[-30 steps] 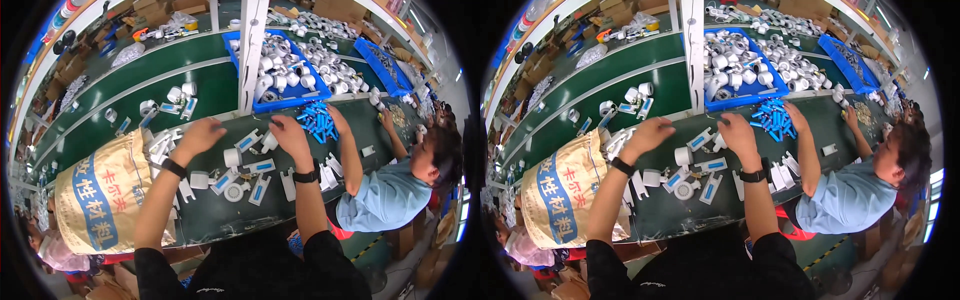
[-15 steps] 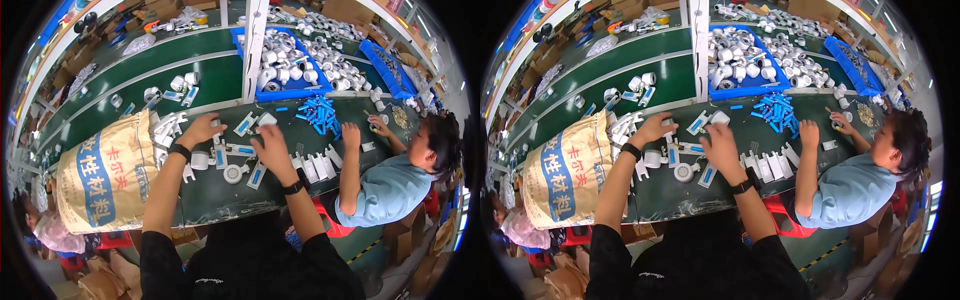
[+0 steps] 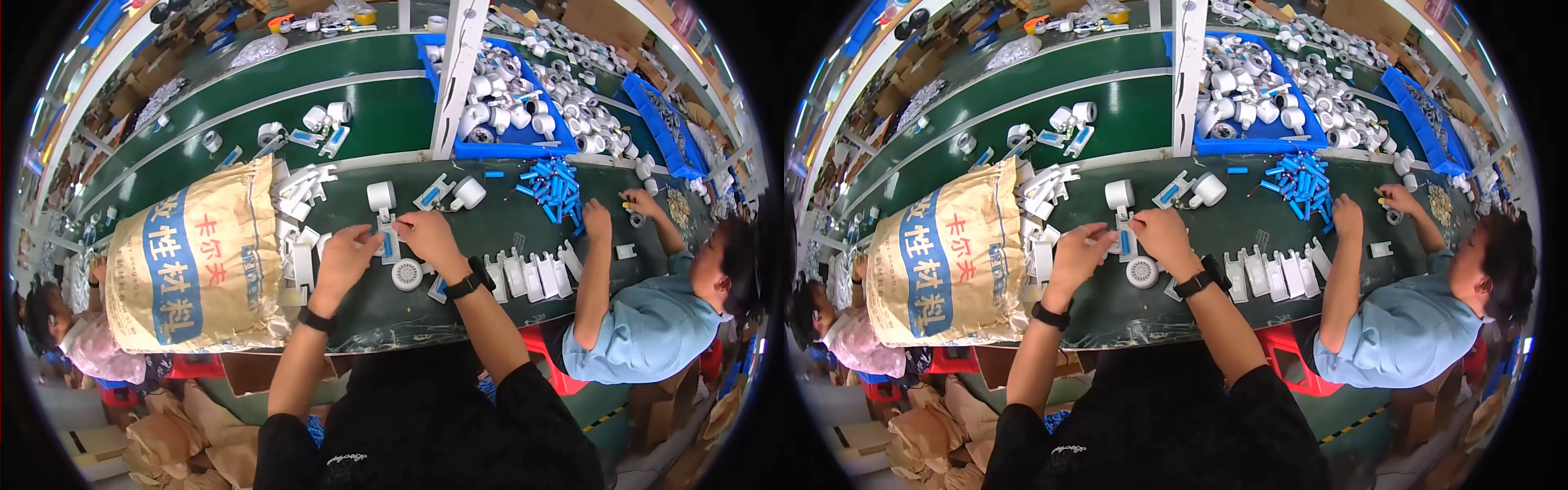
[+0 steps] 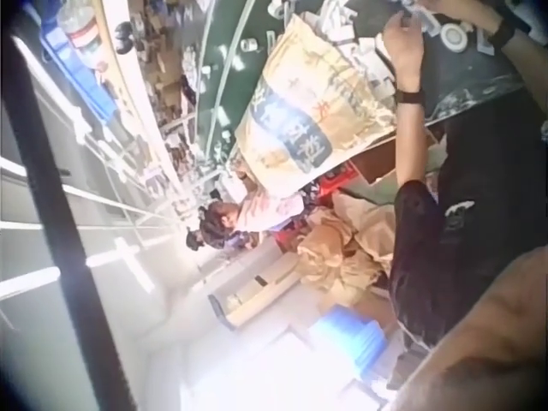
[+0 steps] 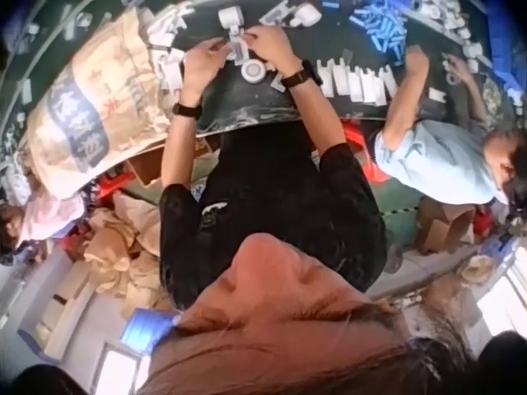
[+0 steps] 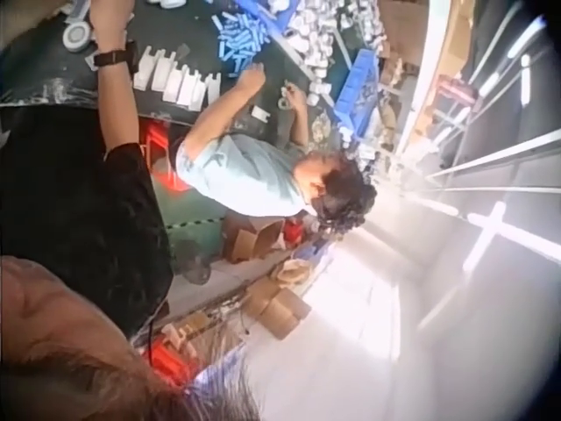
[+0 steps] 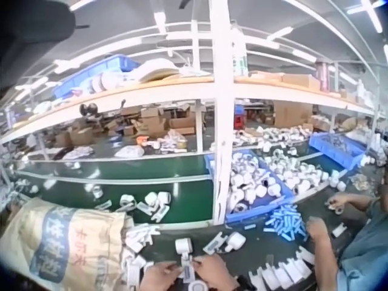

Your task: The person assembles light fixtures by hand, peeling adhesive backing from a white plastic housing and pressing a yellow LED strip into it. They then fit a white circular fan component and a small circuit board onto the assembly before placing it on the table.

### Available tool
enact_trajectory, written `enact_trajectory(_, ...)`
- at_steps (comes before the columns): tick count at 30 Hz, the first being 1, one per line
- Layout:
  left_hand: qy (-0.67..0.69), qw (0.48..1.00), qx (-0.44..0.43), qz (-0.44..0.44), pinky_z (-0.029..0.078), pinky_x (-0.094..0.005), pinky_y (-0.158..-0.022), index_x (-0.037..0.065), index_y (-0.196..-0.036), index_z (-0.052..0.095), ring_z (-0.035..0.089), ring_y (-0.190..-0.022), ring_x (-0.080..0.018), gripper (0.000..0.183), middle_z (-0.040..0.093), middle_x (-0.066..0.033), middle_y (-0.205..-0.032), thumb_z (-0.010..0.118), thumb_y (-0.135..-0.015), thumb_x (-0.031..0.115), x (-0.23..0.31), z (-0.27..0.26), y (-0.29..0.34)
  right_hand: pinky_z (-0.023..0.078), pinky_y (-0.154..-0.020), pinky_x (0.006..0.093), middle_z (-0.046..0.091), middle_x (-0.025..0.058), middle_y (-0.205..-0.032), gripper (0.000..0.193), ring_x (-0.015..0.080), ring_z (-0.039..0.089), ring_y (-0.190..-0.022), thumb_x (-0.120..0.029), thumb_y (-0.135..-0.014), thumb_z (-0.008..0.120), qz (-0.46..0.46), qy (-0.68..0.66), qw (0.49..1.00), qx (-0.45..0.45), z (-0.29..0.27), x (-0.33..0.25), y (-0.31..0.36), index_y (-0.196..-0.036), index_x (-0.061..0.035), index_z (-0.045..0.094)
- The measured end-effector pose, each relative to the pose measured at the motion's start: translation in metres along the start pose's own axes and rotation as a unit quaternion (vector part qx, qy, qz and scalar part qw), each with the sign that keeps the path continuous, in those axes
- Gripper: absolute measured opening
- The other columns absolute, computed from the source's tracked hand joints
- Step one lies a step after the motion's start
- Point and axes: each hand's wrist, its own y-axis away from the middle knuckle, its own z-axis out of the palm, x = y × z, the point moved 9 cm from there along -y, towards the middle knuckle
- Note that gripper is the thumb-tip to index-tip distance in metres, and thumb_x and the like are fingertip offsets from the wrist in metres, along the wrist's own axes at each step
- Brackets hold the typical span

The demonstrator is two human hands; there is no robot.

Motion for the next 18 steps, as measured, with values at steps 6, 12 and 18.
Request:
enact_trajectory(6, -0.061, 0.998, -0.035, -0.006, 0.057, -0.0397, -0.073, -0.002, -0.118, 0.066, 0.073, -0.072, -0.0315, 0.039, 0.073, -0.0186, -0.086, 0.073, -0.084, 0.017, 0.006, 0.031, -0.012, 0.051, -0.073, 0.0478, 0.068, 0.017, -0.078, 0.022, 0.0381, 0.066, -0.08, -0.027, -0.087, 0.069, 0.069, -0.022, 0.997, -0.008, -0.009, 0.006, 0.005, -0.093, -0.0071, 0.075)
enact_trajectory(12, 0.029, 0.994, -0.088, -0.066, 0.056, -0.025, -0.057, -0.004, -0.127, 0.061, 0.07, -0.063, -0.0138, 0.039, 0.073, -0.011, -0.088, 0.068, -0.091, 0.006, -0.009, 0.028, -0.013, 0.052, -0.07, 0.0438, 0.07, 0.0192, -0.085, 0.022, 0.0381, 0.066, -0.08, -0.025, -0.088, 0.069, -0.003, 0.002, 1.0, 0.016, -0.024, 0.0, 0.005, -0.096, -0.0053, 0.075)
enact_trajectory(18, 0.341, 0.925, -0.12, -0.117, 0.061, -0.0283, -0.08, -0.004, -0.137, 0.055, 0.072, -0.088, -0.0172, 0.038, 0.071, -0.0132, -0.108, 0.057, -0.101, 0.007, -0.032, 0.04, -0.008, 0.056, -0.073, 0.0287, 0.076, 0.0138, -0.092, 0.024, 0.0177, 0.073, -0.082, -0.013, -0.091, 0.068, 0.184, -0.348, 0.918, -0.051, 0.011, 0.044, 0.01, -0.111, 0.0003, 0.073)
